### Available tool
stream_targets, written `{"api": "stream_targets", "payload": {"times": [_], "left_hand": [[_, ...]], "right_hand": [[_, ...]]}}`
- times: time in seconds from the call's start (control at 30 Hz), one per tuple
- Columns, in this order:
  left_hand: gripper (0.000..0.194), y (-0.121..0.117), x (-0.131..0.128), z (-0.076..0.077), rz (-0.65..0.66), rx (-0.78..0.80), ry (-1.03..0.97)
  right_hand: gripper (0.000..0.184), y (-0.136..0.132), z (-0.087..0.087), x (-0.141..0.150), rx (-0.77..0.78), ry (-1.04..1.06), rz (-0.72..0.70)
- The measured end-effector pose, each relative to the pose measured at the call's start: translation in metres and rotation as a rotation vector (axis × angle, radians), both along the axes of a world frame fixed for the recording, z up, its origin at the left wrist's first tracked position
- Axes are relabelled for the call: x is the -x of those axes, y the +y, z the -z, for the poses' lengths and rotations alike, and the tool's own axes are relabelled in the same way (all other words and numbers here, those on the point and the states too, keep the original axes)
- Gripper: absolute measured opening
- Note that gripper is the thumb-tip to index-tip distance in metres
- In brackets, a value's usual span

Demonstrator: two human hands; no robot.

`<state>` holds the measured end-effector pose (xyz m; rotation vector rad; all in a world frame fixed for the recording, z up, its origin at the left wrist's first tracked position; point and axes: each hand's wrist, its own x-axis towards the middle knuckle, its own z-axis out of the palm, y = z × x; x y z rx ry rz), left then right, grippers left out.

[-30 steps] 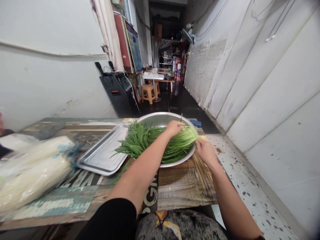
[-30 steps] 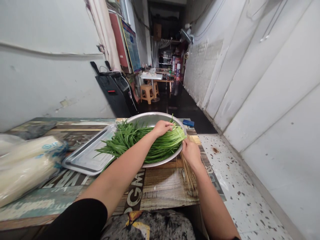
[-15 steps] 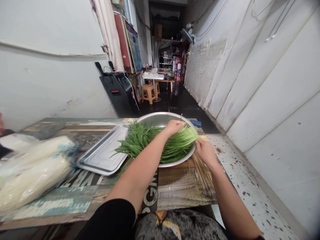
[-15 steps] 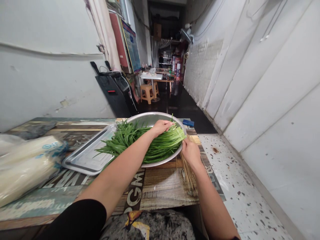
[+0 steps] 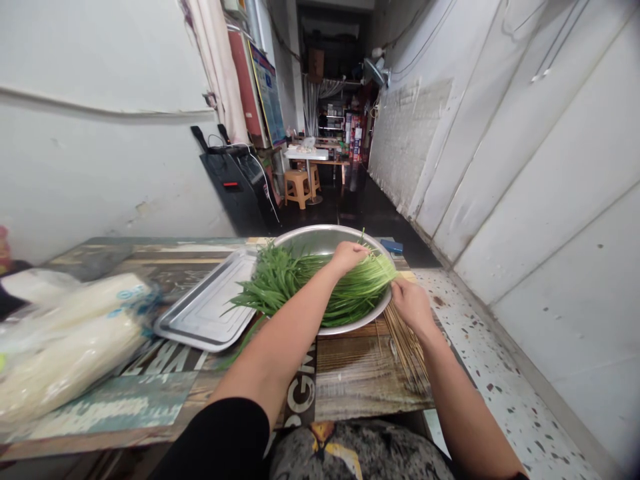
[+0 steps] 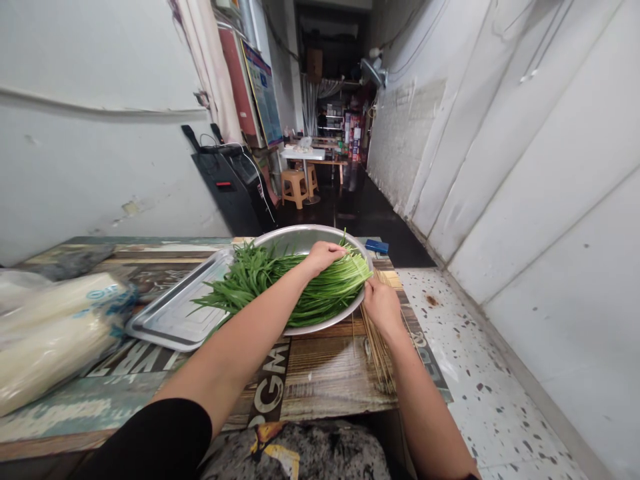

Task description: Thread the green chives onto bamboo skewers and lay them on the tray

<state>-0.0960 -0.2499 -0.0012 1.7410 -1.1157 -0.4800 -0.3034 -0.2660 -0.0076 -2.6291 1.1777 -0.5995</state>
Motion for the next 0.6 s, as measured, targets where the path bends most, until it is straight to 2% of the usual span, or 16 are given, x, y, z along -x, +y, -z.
{"api": "stream_targets", "payload": {"times": [0.6], "left_hand": [[0.021,-0.0007,0.0061,-0.0005,-0.036,-0.010,0.046]], "right_hand": [[0.033,-0.0021,0.0024,0.0001,-0.010,-0.004,-0.009]]}}
